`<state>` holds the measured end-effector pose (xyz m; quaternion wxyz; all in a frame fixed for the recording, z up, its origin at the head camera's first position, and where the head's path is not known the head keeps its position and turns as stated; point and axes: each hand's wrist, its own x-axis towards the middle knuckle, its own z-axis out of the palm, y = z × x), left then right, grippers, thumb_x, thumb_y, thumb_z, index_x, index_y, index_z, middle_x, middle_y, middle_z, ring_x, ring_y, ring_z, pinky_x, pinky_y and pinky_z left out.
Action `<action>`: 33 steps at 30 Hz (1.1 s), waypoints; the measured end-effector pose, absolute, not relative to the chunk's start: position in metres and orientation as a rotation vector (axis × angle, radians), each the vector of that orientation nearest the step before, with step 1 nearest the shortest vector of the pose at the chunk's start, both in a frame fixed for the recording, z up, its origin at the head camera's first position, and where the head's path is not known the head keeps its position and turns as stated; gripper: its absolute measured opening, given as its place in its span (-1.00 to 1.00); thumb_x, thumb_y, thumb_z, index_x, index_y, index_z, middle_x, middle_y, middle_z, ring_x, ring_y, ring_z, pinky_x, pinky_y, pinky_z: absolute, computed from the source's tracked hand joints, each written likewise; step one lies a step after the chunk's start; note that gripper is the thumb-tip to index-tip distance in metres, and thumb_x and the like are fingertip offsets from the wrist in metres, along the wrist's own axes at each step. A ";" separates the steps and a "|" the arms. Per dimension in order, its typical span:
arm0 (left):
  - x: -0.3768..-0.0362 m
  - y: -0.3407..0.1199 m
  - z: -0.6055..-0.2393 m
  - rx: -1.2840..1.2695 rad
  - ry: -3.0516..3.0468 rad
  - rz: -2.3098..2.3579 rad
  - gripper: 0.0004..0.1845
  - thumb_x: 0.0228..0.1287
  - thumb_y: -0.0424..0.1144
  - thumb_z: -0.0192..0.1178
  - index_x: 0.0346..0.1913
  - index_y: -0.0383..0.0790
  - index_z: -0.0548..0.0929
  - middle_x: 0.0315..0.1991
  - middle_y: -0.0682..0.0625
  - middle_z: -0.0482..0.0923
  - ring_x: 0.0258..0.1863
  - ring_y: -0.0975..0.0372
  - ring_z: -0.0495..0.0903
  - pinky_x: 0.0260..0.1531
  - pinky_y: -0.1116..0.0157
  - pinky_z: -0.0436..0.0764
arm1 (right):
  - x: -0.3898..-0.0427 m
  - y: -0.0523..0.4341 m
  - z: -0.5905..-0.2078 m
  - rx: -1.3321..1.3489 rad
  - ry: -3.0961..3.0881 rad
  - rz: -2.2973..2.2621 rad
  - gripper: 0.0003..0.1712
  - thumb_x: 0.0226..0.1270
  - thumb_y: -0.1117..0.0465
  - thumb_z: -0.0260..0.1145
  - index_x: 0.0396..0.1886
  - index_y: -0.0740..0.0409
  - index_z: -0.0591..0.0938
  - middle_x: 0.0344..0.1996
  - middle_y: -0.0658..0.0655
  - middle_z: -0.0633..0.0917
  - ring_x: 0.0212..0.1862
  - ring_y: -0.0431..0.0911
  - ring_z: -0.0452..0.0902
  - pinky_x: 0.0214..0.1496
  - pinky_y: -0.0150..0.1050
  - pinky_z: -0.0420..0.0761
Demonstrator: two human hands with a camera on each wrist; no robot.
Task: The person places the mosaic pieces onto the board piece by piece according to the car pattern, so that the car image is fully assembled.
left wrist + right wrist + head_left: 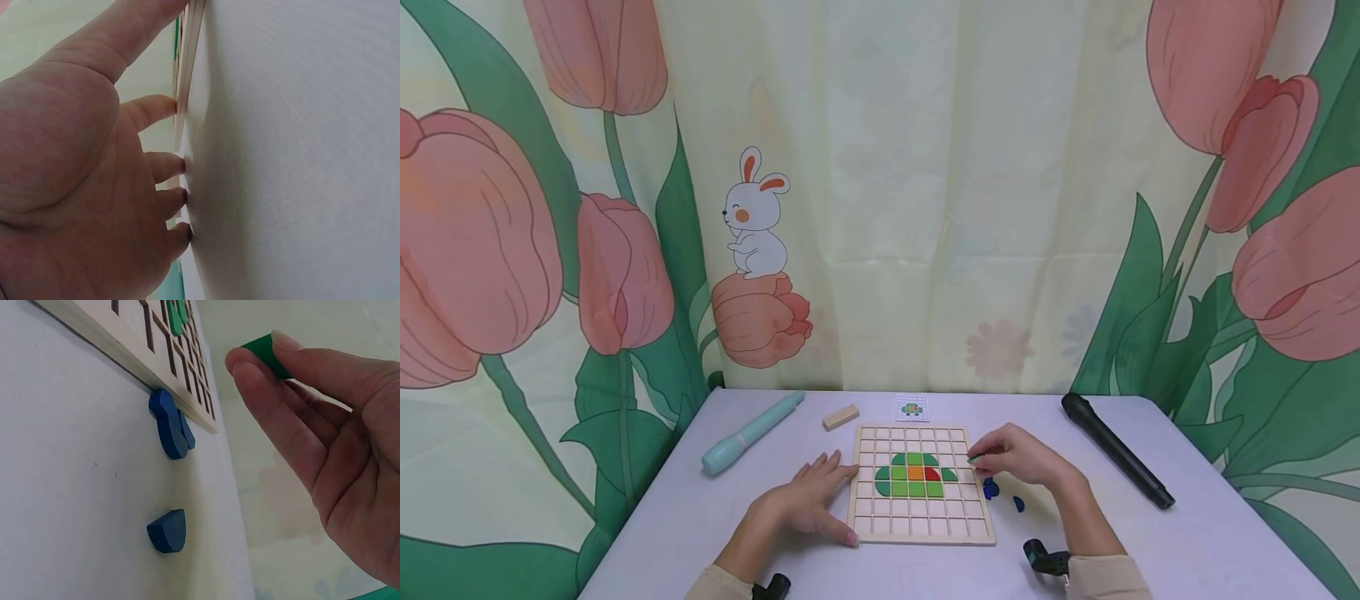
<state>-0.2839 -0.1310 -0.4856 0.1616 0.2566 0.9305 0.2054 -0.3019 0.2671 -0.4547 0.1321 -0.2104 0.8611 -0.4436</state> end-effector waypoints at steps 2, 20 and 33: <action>-0.284 -0.131 -0.486 0.733 2.656 0.586 0.18 -0.06 0.38 0.53 0.59 -0.05 0.29 0.66 -0.33 0.01 0.67 -0.23 -0.10 0.58 -0.31 -0.04 | -0.303 0.264 -0.455 -0.619 2.484 -1.294 -0.72 0.51 0.32 0.30 0.05 0.44 0.72 -0.13 0.33 0.79 -0.19 0.06 0.76 -0.05 -0.23 0.80; -0.283 -0.131 -0.485 0.730 2.666 0.572 0.18 -0.06 0.39 0.52 0.59 -0.04 0.29 0.66 -0.33 0.01 0.67 -0.23 -0.09 0.58 -0.31 -0.03 | -0.302 0.242 -0.459 -0.611 2.414 -1.295 -0.71 0.51 0.42 0.23 0.12 0.36 0.71 -0.19 0.24 0.76 -0.36 -0.04 0.64 -0.24 -0.15 0.79; -0.282 -0.130 -0.484 0.724 2.670 0.573 0.18 -0.07 0.39 0.52 0.59 -0.04 0.29 0.66 -0.32 0.02 0.67 -0.22 -0.09 0.59 -0.30 -0.04 | -0.301 0.235 -0.465 -0.609 2.413 -1.245 -0.83 0.44 0.36 0.35 -0.10 0.20 0.82 -0.48 0.20 0.76 -0.48 -0.12 0.62 -0.33 -0.22 0.77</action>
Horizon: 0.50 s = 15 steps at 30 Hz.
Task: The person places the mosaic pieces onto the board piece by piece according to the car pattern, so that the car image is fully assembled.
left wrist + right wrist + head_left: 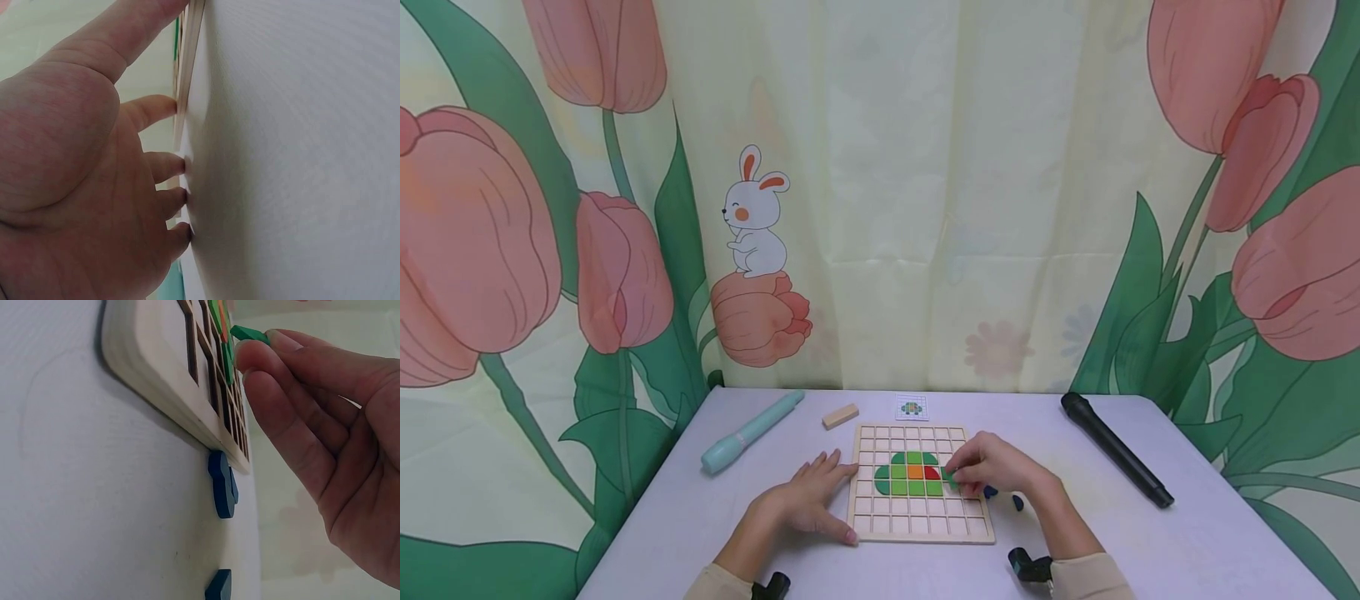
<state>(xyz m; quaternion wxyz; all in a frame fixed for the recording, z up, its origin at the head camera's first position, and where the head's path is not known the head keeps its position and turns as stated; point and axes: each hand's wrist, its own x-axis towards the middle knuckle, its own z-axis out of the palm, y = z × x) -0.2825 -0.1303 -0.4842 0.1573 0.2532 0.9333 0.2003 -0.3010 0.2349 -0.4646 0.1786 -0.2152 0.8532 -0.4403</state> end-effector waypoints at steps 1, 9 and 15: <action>-0.283 -0.130 -0.484 0.725 2.672 0.571 0.18 -0.07 0.38 0.52 0.59 -0.04 0.29 0.66 -0.32 0.02 0.67 -0.22 -0.08 0.59 -0.30 -0.04 | -0.301 0.234 -0.466 -0.607 2.417 -1.240 -0.84 0.44 0.36 0.35 -0.12 0.19 0.83 -0.47 0.19 0.77 -0.49 -0.12 0.62 -0.34 -0.23 0.77; -0.283 -0.130 -0.484 0.722 2.667 0.581 0.18 -0.07 0.38 0.53 0.59 -0.04 0.29 0.66 -0.32 0.02 0.67 -0.22 -0.09 0.58 -0.30 -0.04 | -0.302 0.228 -0.472 -0.593 2.430 -1.207 -0.89 0.40 0.31 0.42 -0.17 0.17 0.83 -0.44 0.13 0.78 -0.51 -0.14 0.61 -0.39 -0.24 0.75; -0.283 -0.130 -0.484 0.717 2.670 0.581 0.18 -0.07 0.38 0.54 0.59 -0.04 0.30 0.66 -0.32 0.02 0.67 -0.22 -0.08 0.58 -0.30 -0.04 | -0.302 0.223 -0.472 -0.570 2.440 -1.194 -0.89 0.36 0.32 0.45 -0.17 0.17 0.83 -0.44 0.11 0.79 -0.52 -0.14 0.61 -0.40 -0.25 0.73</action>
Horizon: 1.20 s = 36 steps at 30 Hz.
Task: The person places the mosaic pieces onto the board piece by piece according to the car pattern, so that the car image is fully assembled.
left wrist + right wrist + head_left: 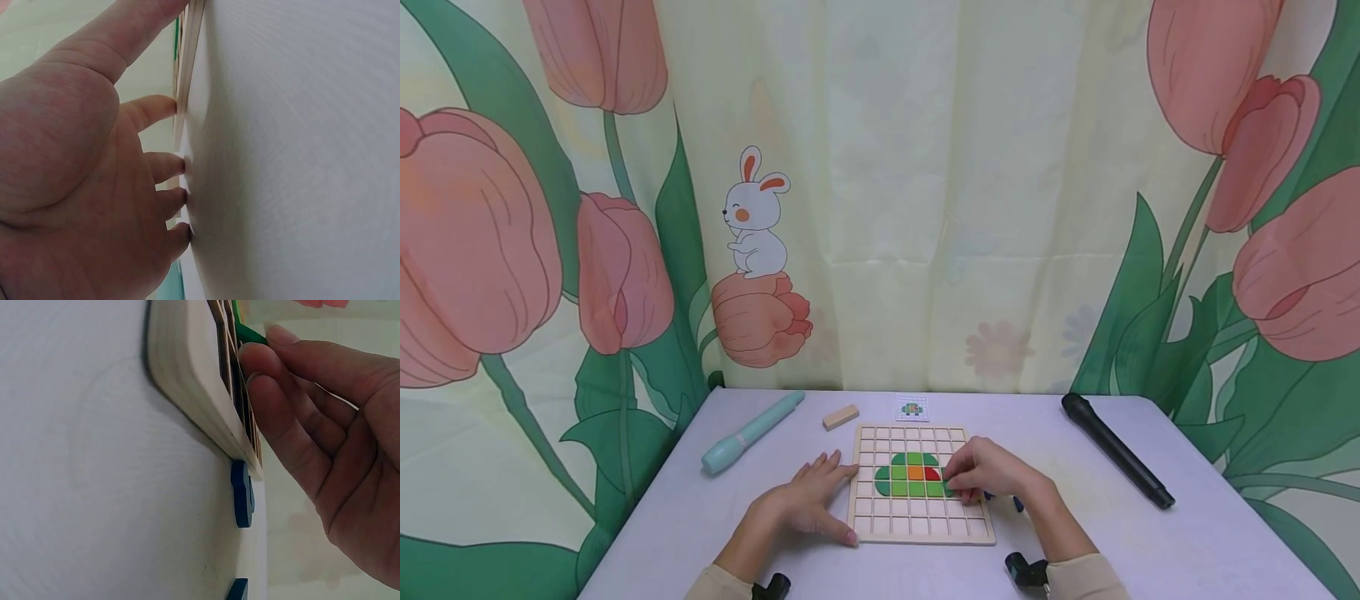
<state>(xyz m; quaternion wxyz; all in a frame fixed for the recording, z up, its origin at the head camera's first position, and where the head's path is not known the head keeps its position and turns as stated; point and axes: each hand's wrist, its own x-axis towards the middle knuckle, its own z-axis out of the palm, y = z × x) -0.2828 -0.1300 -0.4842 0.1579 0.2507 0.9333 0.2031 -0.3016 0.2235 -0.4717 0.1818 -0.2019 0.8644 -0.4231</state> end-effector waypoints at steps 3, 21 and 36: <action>-0.282 -0.130 -0.484 0.715 2.667 0.583 0.18 -0.07 0.38 0.54 0.59 -0.04 0.29 0.66 -0.32 0.02 0.67 -0.22 -0.09 0.59 -0.30 -0.04 | -0.301 0.223 -0.472 -0.584 2.454 -1.173 -0.86 0.31 0.36 0.48 -0.15 0.19 0.83 -0.39 0.11 0.81 -0.49 -0.14 0.62 -0.40 -0.28 0.71; -0.283 -0.130 -0.483 0.736 2.667 0.577 0.18 -0.06 0.38 0.53 0.59 -0.06 0.29 0.65 -0.34 0.02 0.67 -0.23 -0.08 0.58 -0.31 -0.03 | -0.303 0.224 -0.472 -0.611 2.544 -1.081 -0.86 0.25 0.35 0.53 -0.20 0.11 0.84 -0.38 0.01 0.75 -0.34 -0.12 0.51 -0.35 -0.35 0.49; -0.283 -0.130 -0.482 0.745 2.665 0.580 0.18 -0.05 0.36 0.53 0.59 -0.06 0.28 0.65 -0.34 0.01 0.67 -0.24 -0.09 0.58 -0.31 -0.03 | -0.303 0.227 -0.472 -0.631 2.599 -1.086 -0.85 0.20 0.32 0.57 -0.22 0.08 0.83 -0.49 -0.02 0.66 -0.39 -0.16 0.48 -0.40 -0.37 0.46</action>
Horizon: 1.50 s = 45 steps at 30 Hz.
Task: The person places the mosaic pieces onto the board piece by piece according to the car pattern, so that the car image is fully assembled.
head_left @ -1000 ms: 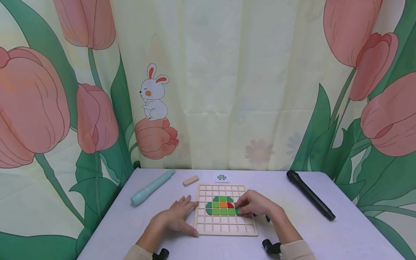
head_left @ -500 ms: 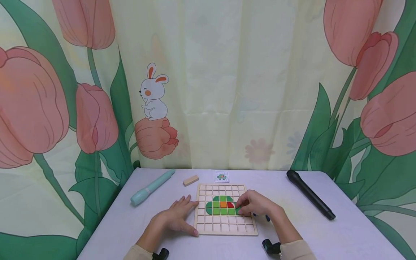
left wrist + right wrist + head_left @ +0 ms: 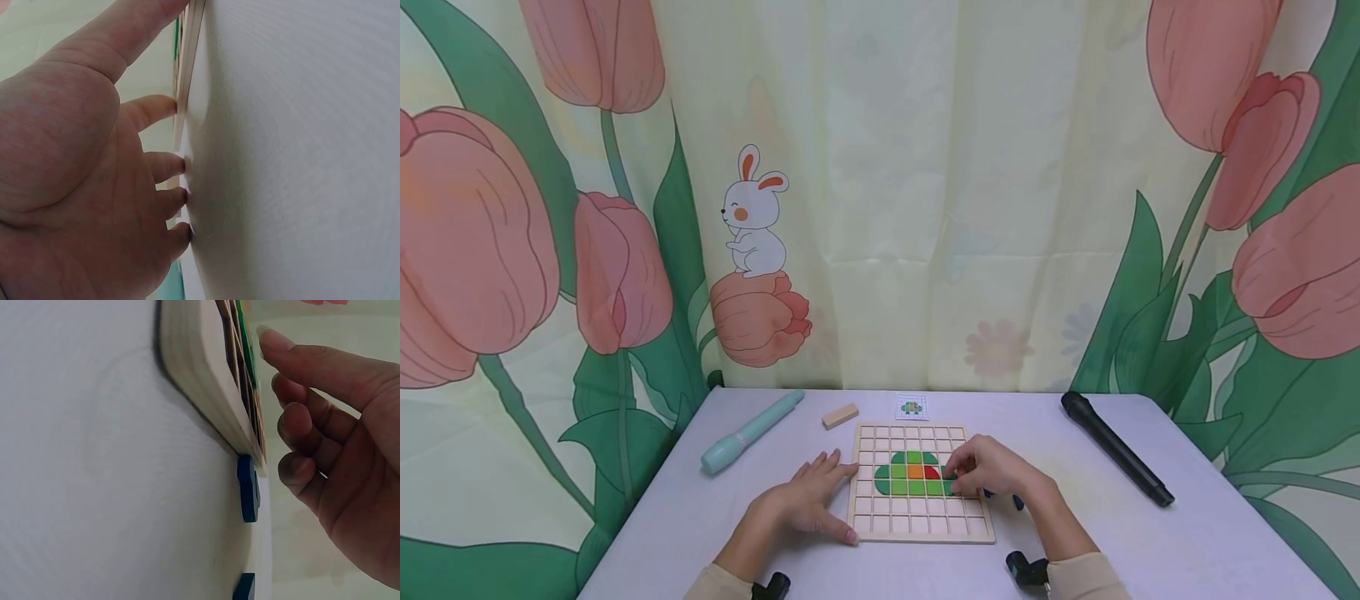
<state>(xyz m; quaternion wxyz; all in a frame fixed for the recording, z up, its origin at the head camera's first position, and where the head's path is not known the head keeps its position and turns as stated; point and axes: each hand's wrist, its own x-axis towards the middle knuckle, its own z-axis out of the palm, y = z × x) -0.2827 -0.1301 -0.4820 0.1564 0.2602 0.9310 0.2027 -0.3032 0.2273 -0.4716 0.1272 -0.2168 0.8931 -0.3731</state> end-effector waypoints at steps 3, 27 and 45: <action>-0.282 -0.130 -0.482 0.750 2.668 0.580 0.17 -0.04 0.35 0.54 0.59 -0.06 0.28 0.65 -0.34 0.01 0.67 -0.23 -0.08 0.58 -0.30 -0.02 | -0.303 0.230 -0.468 -0.590 2.664 -1.092 -0.84 0.24 0.29 0.55 -0.17 0.08 0.82 -0.47 -0.02 0.66 -0.36 -0.13 0.49 -0.37 -0.37 0.48; -0.284 -0.131 -0.487 0.736 2.677 0.574 0.19 -0.08 0.39 0.53 0.59 -0.03 0.28 0.66 -0.32 0.00 0.67 -0.22 -0.09 0.58 -0.30 0.00 | -0.298 0.276 -0.455 -0.376 2.774 -1.022 -0.83 0.20 0.32 0.56 -0.21 0.16 0.77 -0.41 0.04 0.67 -0.28 -0.06 0.51 -0.23 -0.20 0.55; -0.287 -0.132 -0.488 0.740 2.673 0.572 0.20 -0.08 0.40 0.52 0.60 -0.04 0.27 0.66 -0.33 -0.01 0.67 -0.23 -0.09 0.58 -0.31 -0.01 | -0.299 0.294 -0.465 -0.372 2.689 -1.036 -0.84 0.12 0.39 0.58 -0.32 0.17 0.77 -0.45 0.03 0.69 -0.32 -0.07 0.51 -0.24 -0.23 0.52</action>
